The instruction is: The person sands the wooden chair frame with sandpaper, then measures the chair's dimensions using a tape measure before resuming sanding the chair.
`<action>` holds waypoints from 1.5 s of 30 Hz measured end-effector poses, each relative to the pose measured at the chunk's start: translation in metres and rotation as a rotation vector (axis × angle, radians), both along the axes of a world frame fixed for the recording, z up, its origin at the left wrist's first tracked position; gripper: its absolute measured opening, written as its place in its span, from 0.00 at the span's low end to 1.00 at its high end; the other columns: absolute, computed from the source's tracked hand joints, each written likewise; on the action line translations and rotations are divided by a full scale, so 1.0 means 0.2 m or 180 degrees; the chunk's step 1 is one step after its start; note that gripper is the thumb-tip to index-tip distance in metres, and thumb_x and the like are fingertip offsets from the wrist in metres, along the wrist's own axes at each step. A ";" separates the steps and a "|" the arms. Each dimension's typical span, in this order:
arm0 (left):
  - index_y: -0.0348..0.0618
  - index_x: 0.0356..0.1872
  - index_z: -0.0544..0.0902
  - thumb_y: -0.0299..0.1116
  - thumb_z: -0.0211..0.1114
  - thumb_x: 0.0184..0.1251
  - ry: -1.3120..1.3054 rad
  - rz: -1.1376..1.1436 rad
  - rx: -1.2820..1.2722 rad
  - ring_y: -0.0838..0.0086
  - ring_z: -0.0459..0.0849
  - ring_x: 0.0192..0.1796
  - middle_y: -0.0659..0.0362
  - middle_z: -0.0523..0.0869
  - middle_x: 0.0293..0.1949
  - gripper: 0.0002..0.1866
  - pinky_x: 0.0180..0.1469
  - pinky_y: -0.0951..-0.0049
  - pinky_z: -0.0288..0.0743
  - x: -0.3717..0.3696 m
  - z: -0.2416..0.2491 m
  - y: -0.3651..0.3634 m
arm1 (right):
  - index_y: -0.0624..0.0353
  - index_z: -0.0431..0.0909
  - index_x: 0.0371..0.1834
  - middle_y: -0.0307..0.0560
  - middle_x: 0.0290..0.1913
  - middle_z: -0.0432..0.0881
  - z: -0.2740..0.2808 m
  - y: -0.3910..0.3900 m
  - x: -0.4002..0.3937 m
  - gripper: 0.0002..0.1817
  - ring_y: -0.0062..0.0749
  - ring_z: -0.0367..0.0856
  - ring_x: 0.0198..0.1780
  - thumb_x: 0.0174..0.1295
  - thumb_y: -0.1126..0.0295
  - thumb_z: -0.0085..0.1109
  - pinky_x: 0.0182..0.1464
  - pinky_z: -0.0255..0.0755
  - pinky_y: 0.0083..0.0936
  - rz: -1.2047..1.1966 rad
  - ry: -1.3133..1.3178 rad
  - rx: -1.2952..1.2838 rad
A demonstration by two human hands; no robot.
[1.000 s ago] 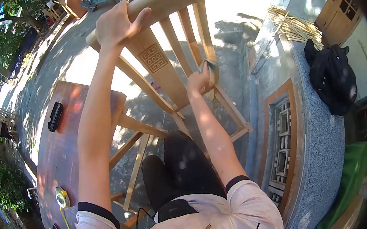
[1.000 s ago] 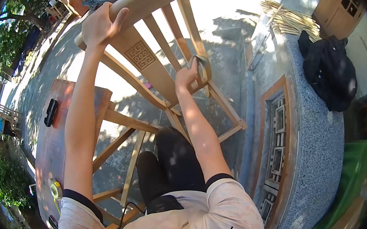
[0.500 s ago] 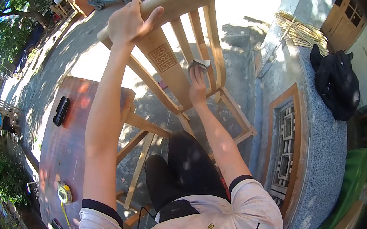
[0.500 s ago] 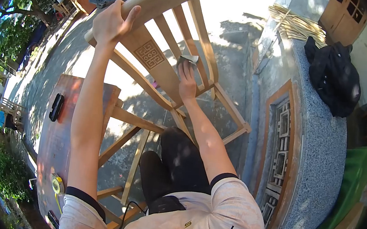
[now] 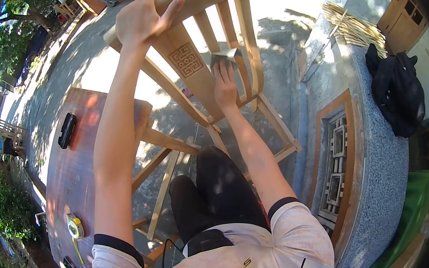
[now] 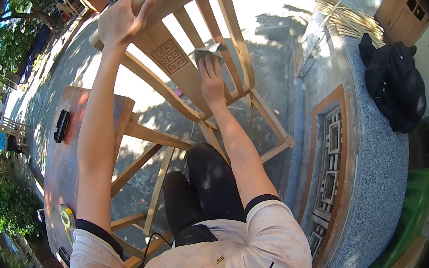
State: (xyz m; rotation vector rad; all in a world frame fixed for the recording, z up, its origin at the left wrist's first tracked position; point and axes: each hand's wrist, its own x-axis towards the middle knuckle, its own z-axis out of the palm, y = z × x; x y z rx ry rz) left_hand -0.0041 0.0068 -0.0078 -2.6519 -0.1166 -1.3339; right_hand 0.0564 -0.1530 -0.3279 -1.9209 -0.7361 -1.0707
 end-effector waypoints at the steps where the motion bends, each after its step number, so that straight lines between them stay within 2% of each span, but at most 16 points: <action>1: 0.40 0.41 0.85 0.77 0.55 0.64 0.0059 0.0042 -0.0020 0.51 0.90 0.36 0.48 0.90 0.32 0.42 0.38 0.56 0.83 0.00 0.01 -0.01 | 0.64 0.78 0.66 0.58 0.71 0.75 -0.20 -0.09 -0.06 0.25 0.66 0.68 0.74 0.63 0.83 0.53 0.70 0.73 0.47 -0.0091 0.0129 -0.0238; 2: 0.40 0.42 0.86 0.77 0.55 0.64 0.0119 0.0081 -0.0043 0.51 0.90 0.36 0.48 0.90 0.33 0.42 0.38 0.56 0.83 -0.01 0.01 -0.02 | 0.65 0.77 0.67 0.59 0.72 0.73 -0.32 -0.14 -0.11 0.26 0.67 0.66 0.75 0.63 0.83 0.53 0.70 0.73 0.48 -0.0186 0.0258 -0.0478; 5: 0.41 0.43 0.86 0.78 0.52 0.65 0.0144 0.0058 -0.0052 0.50 0.90 0.37 0.48 0.90 0.34 0.43 0.39 0.56 0.82 0.02 0.02 -0.02 | 0.67 0.74 0.69 0.63 0.75 0.69 -0.29 -0.13 -0.13 0.27 0.72 0.61 0.76 0.64 0.79 0.55 0.72 0.70 0.51 -0.0214 0.0335 -0.0530; 11: 0.44 0.46 0.84 0.80 0.45 0.67 0.0292 0.0085 -0.0091 0.47 0.89 0.41 0.47 0.90 0.36 0.44 0.42 0.52 0.81 0.03 0.01 -0.04 | 0.67 0.70 0.72 0.65 0.75 0.66 0.57 0.10 0.09 0.34 0.75 0.61 0.74 0.63 0.65 0.64 0.72 0.67 0.53 0.0621 -0.0291 0.0247; 14: 0.45 0.46 0.84 0.80 0.45 0.67 0.0383 0.0138 -0.0101 0.47 0.89 0.41 0.47 0.90 0.36 0.44 0.43 0.52 0.81 0.00 0.02 -0.04 | 0.66 0.69 0.72 0.64 0.76 0.65 0.50 0.10 0.09 0.35 0.74 0.60 0.75 0.63 0.62 0.65 0.74 0.64 0.54 0.0593 -0.0216 0.0149; 20: 0.45 0.47 0.85 0.80 0.47 0.67 0.0361 0.0090 -0.0203 0.48 0.89 0.41 0.48 0.90 0.36 0.43 0.43 0.53 0.81 -0.01 0.01 -0.03 | 0.67 0.65 0.76 0.64 0.80 0.59 -0.42 -0.25 -0.14 0.39 0.72 0.50 0.81 0.64 0.59 0.65 0.77 0.59 0.56 0.0233 0.0796 -0.0919; 23: 0.45 0.46 0.85 0.79 0.47 0.67 0.0288 0.0144 -0.0126 0.48 0.89 0.40 0.47 0.90 0.35 0.43 0.43 0.54 0.81 0.01 0.02 -0.03 | 0.67 0.64 0.76 0.65 0.80 0.58 -0.28 -0.19 -0.11 0.39 0.72 0.49 0.81 0.65 0.59 0.65 0.77 0.59 0.56 0.0233 0.0698 -0.0786; 25: 0.44 0.46 0.85 0.80 0.47 0.67 0.0307 0.0106 -0.0097 0.48 0.89 0.40 0.47 0.90 0.35 0.43 0.42 0.54 0.81 0.03 0.02 -0.04 | 0.67 0.62 0.77 0.65 0.80 0.58 0.05 -0.07 -0.02 0.40 0.75 0.49 0.81 0.65 0.59 0.64 0.77 0.58 0.57 0.0359 0.0337 -0.0582; 27: 0.44 0.44 0.84 0.80 0.46 0.67 0.0415 0.0088 -0.0159 0.48 0.89 0.40 0.47 0.90 0.34 0.43 0.42 0.53 0.81 0.02 0.02 -0.05 | 0.67 0.61 0.78 0.69 0.80 0.54 0.39 0.05 0.06 0.39 0.76 0.54 0.79 0.66 0.64 0.63 0.73 0.65 0.53 0.0548 -0.0006 -0.0156; 30: 0.44 0.43 0.84 0.79 0.47 0.67 0.0324 0.0070 -0.0097 0.48 0.89 0.39 0.48 0.90 0.34 0.43 0.41 0.53 0.81 0.01 0.02 -0.05 | 0.65 0.63 0.77 0.66 0.79 0.60 0.50 0.11 0.11 0.36 0.67 0.68 0.73 0.67 0.70 0.63 0.66 0.74 0.45 0.0563 -0.0065 0.0394; 32: 0.44 0.43 0.85 0.79 0.47 0.67 0.0161 0.0050 -0.0014 0.48 0.89 0.39 0.48 0.90 0.34 0.42 0.41 0.53 0.81 0.03 0.00 -0.01 | 0.65 0.67 0.75 0.63 0.76 0.67 0.38 0.08 0.13 0.32 0.60 0.75 0.68 0.67 0.73 0.61 0.62 0.77 0.42 0.0463 0.0047 0.0479; 35: 0.40 0.34 0.83 0.79 0.52 0.64 0.0127 0.0054 -0.0022 0.52 0.90 0.36 0.50 0.90 0.32 0.43 0.37 0.57 0.83 0.00 0.01 -0.03 | 0.64 0.73 0.71 0.59 0.66 0.80 0.19 -0.08 0.01 0.26 0.55 0.83 0.61 0.69 0.77 0.58 0.61 0.78 0.40 0.0379 0.0418 0.0515; 37: 0.40 0.34 0.83 0.78 0.52 0.66 0.0194 0.0022 0.0014 0.53 0.90 0.35 0.50 0.90 0.32 0.42 0.37 0.57 0.83 -0.01 0.02 -0.03 | 0.64 0.75 0.69 0.60 0.62 0.83 0.04 -0.19 -0.08 0.23 0.54 0.84 0.60 0.71 0.76 0.57 0.59 0.77 0.36 0.0488 0.1328 0.0862; 39: 0.40 0.35 0.83 0.78 0.50 0.67 0.0178 -0.0025 -0.0003 0.53 0.90 0.34 0.50 0.90 0.31 0.42 0.37 0.57 0.83 0.02 0.02 -0.03 | 0.65 0.76 0.66 0.59 0.58 0.86 0.11 -0.35 -0.28 0.19 0.48 0.86 0.57 0.72 0.75 0.55 0.58 0.76 0.33 0.0330 0.2035 0.1253; 43: 0.39 0.39 0.83 0.65 0.60 0.69 0.0717 0.0098 -0.0291 0.52 0.90 0.42 0.47 0.90 0.37 0.32 0.46 0.56 0.83 0.04 0.10 -0.16 | 0.68 0.78 0.59 0.52 0.52 0.86 -0.13 -0.67 -0.52 0.14 0.34 0.85 0.56 0.73 0.76 0.55 0.59 0.74 0.29 -0.0012 0.2397 0.1712; 45: 0.37 0.44 0.83 0.56 0.68 0.66 0.0747 -0.0007 -0.0470 0.50 0.90 0.45 0.46 0.90 0.40 0.27 0.51 0.52 0.82 0.05 0.15 -0.24 | 0.68 0.78 0.60 0.52 0.51 0.87 -0.22 -0.84 -0.68 0.15 0.35 0.86 0.54 0.72 0.76 0.53 0.58 0.75 0.29 0.0213 0.2557 0.2048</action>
